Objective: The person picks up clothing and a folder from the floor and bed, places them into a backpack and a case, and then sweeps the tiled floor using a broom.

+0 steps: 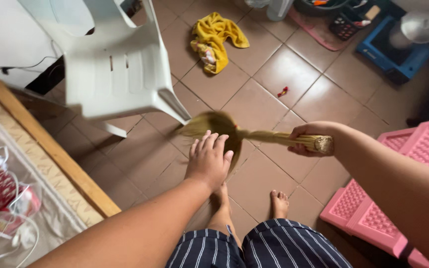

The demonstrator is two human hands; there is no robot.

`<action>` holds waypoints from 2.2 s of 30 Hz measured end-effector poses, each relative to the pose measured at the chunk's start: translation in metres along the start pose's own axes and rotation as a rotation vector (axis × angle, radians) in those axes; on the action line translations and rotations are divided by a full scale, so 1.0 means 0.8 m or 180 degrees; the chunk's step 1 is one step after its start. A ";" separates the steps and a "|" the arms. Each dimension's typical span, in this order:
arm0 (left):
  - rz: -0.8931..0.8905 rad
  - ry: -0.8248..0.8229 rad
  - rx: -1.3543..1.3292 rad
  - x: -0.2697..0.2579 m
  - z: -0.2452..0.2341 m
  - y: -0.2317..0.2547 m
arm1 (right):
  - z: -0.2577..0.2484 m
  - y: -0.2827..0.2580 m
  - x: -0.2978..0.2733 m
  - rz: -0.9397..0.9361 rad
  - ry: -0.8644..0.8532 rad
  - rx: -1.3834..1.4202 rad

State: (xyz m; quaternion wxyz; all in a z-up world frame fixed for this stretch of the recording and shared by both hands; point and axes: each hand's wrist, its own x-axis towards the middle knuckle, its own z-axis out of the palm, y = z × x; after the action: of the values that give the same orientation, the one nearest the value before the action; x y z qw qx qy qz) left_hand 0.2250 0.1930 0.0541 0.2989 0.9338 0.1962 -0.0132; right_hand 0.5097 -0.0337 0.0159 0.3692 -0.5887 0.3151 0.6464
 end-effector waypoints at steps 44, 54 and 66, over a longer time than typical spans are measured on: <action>0.1950 -0.0595 0.0218 0.170 0.081 0.239 | -0.217 0.295 -0.084 -0.1840 0.3197 -0.0454; 0.1528 -0.0690 0.0453 0.290 0.085 0.274 | -0.344 0.124 0.025 -0.0632 0.0637 0.0431; 0.1788 -0.1001 0.0426 0.359 0.105 0.335 | -0.188 -0.025 -0.134 -0.1092 0.0132 -0.0025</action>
State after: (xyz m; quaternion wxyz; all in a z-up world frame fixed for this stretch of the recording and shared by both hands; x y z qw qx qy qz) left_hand 0.5978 0.0490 0.0929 0.2556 0.9555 -0.1190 -0.0871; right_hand 0.6099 -0.1612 0.1071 0.4652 -0.6485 0.2151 0.5629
